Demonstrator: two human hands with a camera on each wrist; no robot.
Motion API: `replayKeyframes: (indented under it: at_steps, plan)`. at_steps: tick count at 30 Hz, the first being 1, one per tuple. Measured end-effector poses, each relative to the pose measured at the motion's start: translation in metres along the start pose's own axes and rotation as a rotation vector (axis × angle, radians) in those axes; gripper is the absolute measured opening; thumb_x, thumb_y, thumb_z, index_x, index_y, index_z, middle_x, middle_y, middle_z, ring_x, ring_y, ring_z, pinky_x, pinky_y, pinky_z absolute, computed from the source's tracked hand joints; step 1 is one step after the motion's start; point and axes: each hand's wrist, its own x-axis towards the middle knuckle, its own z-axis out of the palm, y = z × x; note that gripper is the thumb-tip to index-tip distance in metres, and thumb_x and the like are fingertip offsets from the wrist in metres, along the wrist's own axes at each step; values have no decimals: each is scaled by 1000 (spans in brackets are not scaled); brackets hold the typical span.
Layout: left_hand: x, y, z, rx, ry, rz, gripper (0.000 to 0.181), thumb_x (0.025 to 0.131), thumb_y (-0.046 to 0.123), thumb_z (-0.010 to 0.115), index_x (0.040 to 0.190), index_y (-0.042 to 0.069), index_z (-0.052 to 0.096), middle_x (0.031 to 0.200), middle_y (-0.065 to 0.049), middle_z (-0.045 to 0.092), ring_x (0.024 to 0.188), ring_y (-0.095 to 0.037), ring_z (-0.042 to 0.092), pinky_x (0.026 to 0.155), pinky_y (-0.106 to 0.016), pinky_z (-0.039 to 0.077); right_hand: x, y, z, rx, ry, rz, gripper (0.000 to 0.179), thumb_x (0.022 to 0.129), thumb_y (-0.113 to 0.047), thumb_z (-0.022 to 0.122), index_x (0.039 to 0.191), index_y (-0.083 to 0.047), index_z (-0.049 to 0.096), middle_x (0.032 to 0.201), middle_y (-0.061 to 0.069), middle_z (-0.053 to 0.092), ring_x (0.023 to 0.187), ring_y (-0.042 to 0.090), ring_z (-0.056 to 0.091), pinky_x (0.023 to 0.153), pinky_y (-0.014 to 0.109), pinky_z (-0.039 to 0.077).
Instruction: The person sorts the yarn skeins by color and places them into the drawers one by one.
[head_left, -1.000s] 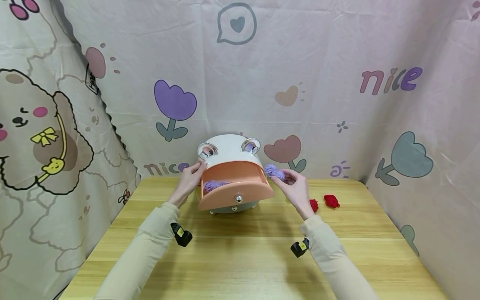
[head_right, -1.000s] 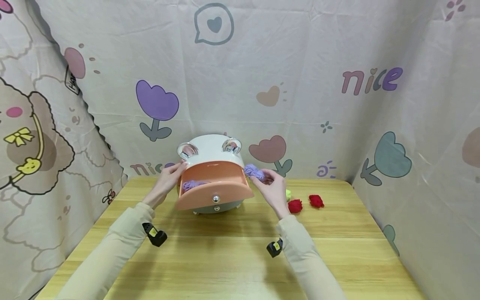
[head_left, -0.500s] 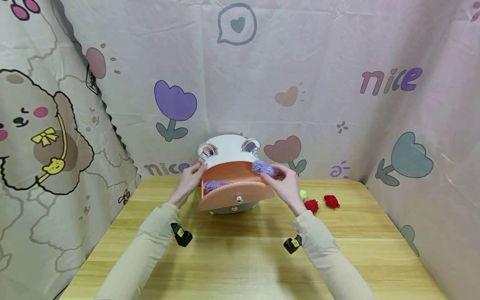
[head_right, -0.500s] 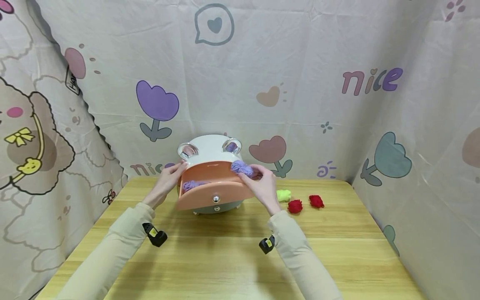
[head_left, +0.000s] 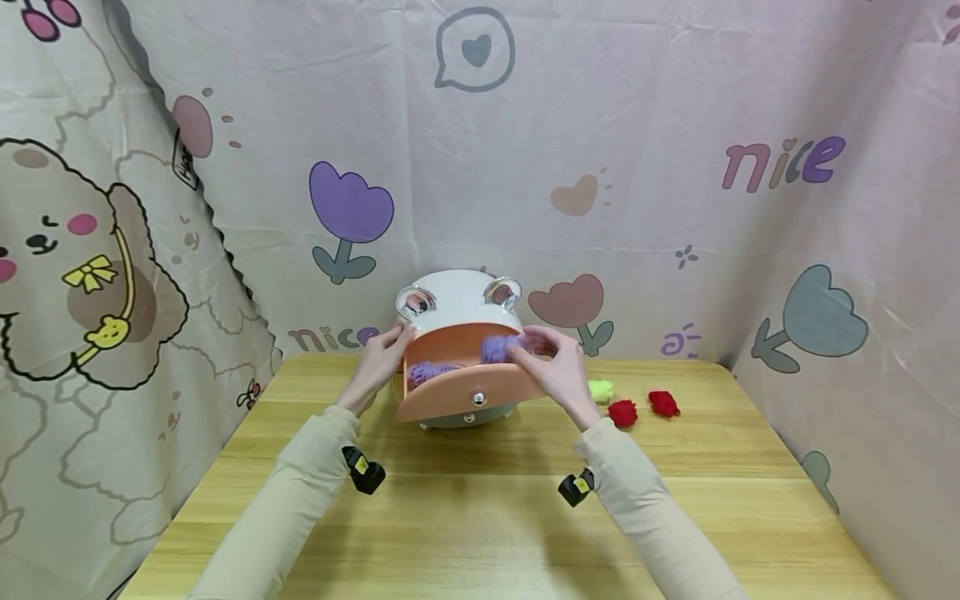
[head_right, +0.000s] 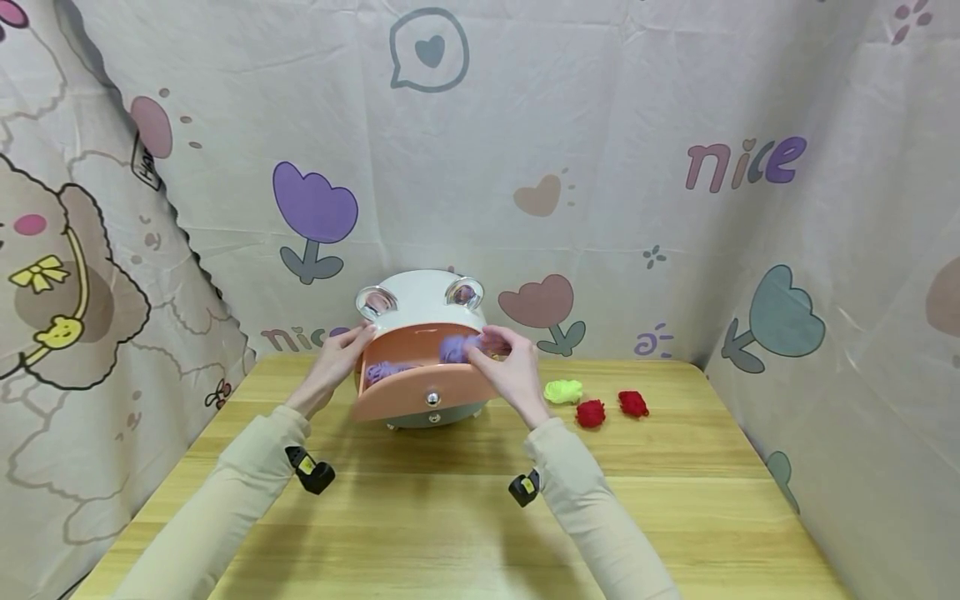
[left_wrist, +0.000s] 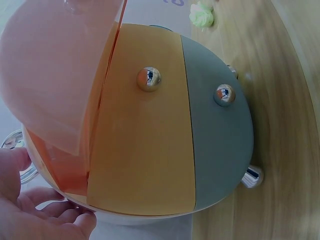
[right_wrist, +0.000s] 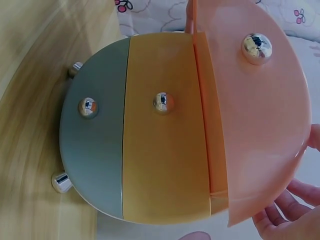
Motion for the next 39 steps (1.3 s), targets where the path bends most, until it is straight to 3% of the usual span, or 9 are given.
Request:
replayKeyframes:
  at_steps: [3,8,11,22,30,39]
  plan:
    - [0,0,0,1,0,2,67,106,47,44,157,8,29,167,-10,22,156,-35,20,128,-48,20,0,1,1,26,1,-5,39,84,-21,82,116,-1,72,106,17,76,95,24,71,87,20,57]
    - [0,0,0,0,-2,9,67,106,47,43,157,7,29,167,-10,21,156,-35,20,129,-48,20,-1,2,0,38,5,-3,40,85,-21,82,117,0,72,108,19,76,99,30,71,95,39,59]
    - [0,0,0,-2,-3,14,67,106,47,43,157,6,28,167,-10,22,156,-35,20,129,-48,20,-2,2,-1,40,7,0,40,85,-21,82,118,0,71,110,20,75,101,31,71,96,42,59]
    - [0,-1,0,-7,-8,19,67,107,47,43,157,6,28,167,-11,22,156,-34,20,128,-47,21,-7,6,0,101,49,-20,34,87,-16,80,114,3,72,106,22,75,91,20,69,86,18,56]
    - [0,-1,0,-6,1,8,67,106,47,44,157,6,28,167,-11,22,156,-35,20,129,-48,20,-15,8,0,174,138,-63,29,86,-6,78,112,4,71,105,26,72,82,3,64,81,14,55]
    - [1,-3,1,-18,3,42,65,107,44,43,157,4,29,167,-13,22,156,-34,20,129,-46,21,-25,3,1,177,248,-103,22,85,5,75,105,11,67,90,27,66,72,7,57,69,11,49]
